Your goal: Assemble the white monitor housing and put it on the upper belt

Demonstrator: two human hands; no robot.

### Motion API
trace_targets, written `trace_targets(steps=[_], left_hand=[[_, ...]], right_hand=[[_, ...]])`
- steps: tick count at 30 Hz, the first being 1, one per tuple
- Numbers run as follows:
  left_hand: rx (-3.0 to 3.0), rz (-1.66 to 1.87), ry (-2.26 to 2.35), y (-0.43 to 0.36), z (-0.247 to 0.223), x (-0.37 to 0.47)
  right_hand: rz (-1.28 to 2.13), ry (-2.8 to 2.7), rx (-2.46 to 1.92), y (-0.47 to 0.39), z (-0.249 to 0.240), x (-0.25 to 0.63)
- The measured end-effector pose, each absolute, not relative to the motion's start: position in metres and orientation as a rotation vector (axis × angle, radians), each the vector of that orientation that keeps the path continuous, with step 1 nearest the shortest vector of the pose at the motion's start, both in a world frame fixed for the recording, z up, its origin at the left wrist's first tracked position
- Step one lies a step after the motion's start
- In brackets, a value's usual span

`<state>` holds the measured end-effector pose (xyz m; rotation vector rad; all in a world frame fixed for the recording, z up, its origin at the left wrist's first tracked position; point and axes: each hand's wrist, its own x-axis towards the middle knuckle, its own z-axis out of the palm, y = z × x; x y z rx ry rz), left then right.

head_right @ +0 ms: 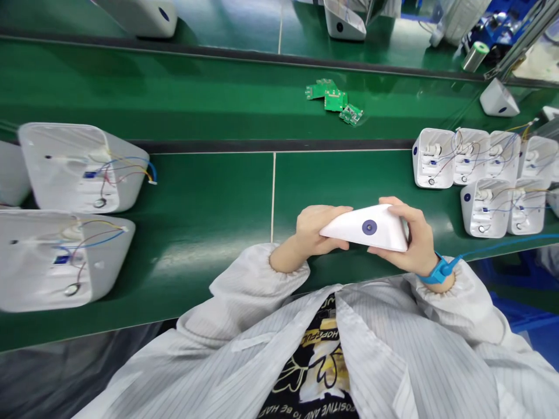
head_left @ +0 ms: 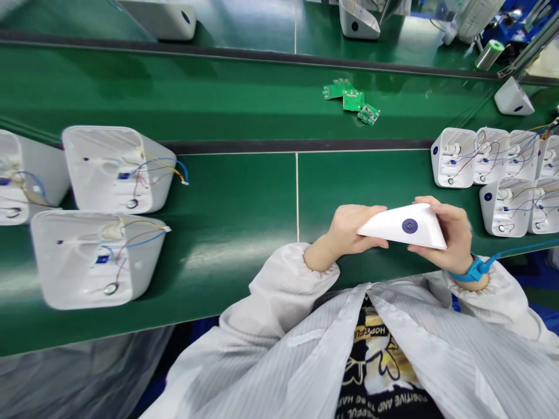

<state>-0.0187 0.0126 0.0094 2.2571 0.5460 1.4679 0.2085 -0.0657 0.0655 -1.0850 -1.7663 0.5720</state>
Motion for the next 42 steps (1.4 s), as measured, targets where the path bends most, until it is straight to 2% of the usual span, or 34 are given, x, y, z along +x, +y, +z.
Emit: trace_targets(steps=[6, 10, 13, 18, 24, 29, 35, 42], left_hand=[[1.458, 1.212, 0.813, 0.014, -0.001, -0.010], [0.726, 1.153, 0.849, 0.018, -0.009, 0.005], [0.468, 1.032, 0.775, 0.022, -0.008, 0.012], [0.426, 1.019, 0.830, 0.027, -0.008, 0.015], [0.432, 1.081, 0.942, 0.027, -0.005, 0.013], [0.484, 1.155, 1.003, 0.028, -0.006, 0.011], [0.661, 1.268, 0.952, 0.033, -0.024, 0.013], [0.988, 1.030, 0.873, 0.039, -0.020, 0.007]], right_hand=[[1.011, -1.564, -1.122, -0.050, 0.069, 0.211], [1.173, -1.484, -1.146, -0.048, 0.052, 0.188], [1.150, -1.481, -1.294, -0.053, 0.043, 0.163], [0.720, -1.595, -1.629, -0.054, 0.058, 0.141], [0.413, -1.819, -1.656, -0.052, 0.062, 0.134], [0.641, -1.763, -1.550, -0.050, 0.047, 0.128], [0.980, -1.310, -1.457, -0.025, 0.014, 0.145], [0.963, -0.855, -1.365, 0.067, -0.005, 0.185]])
